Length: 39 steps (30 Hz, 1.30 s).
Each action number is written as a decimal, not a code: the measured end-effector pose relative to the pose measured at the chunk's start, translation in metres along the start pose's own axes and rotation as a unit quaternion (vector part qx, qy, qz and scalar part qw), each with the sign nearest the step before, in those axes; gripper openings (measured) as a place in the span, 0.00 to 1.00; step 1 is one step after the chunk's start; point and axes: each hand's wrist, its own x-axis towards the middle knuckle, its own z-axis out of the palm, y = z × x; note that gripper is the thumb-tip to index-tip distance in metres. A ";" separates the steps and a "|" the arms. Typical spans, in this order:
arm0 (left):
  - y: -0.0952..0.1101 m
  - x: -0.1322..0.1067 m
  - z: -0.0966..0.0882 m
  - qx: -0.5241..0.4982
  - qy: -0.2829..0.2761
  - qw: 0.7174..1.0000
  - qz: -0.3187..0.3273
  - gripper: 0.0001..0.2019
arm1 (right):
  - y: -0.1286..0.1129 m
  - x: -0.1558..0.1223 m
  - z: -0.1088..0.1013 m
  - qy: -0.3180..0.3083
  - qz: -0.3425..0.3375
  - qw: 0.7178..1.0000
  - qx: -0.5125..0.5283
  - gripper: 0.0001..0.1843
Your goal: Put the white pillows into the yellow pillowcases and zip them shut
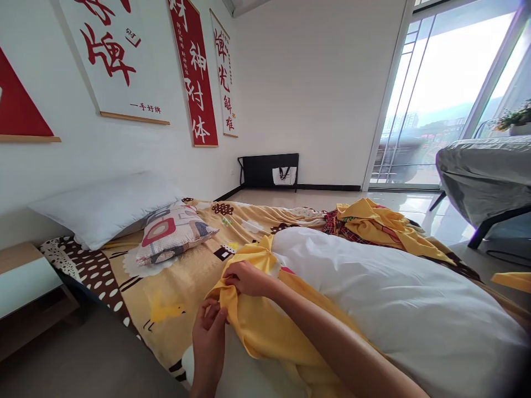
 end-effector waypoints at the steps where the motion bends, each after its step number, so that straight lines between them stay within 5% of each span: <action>1: 0.001 -0.001 0.000 -0.053 -0.008 0.998 -0.036 0.19 | 0.001 -0.001 -0.002 -0.011 -0.001 1.000 0.000 0.11; 5: -0.003 -0.003 -0.001 -0.128 -0.050 0.982 -0.131 0.18 | 0.001 -0.005 -0.005 -0.053 -0.007 0.998 -0.012 0.17; 15: -0.005 -0.005 -0.005 -0.047 0.010 0.992 -0.113 0.16 | 0.006 -0.011 -0.007 -0.097 -0.019 0.994 -0.050 0.08; 22: -0.008 -0.019 -0.011 0.026 -0.047 0.995 -0.080 0.19 | 0.000 -0.013 -0.009 0.003 -0.070 0.995 -0.077 0.05; 28: -0.006 -0.006 -0.012 -0.106 -0.077 0.981 -0.142 0.15 | -0.017 -0.024 -0.003 0.084 -0.106 0.973 -0.186 0.07; 31: -0.004 0.007 -0.005 -0.132 -0.078 0.976 -0.152 0.18 | -0.023 -0.036 0.003 0.111 -0.080 0.971 -0.198 0.04; 35: 0.000 0.017 0.008 -0.112 -0.123 0.976 -0.140 0.22 | -0.033 -0.055 0.022 0.152 0.067 0.964 -0.206 0.07; 39: 0.003 0.019 0.007 -0.049 -0.135 0.979 -0.143 0.22 | -0.047 -0.071 0.041 0.122 0.122 0.972 -0.159 0.09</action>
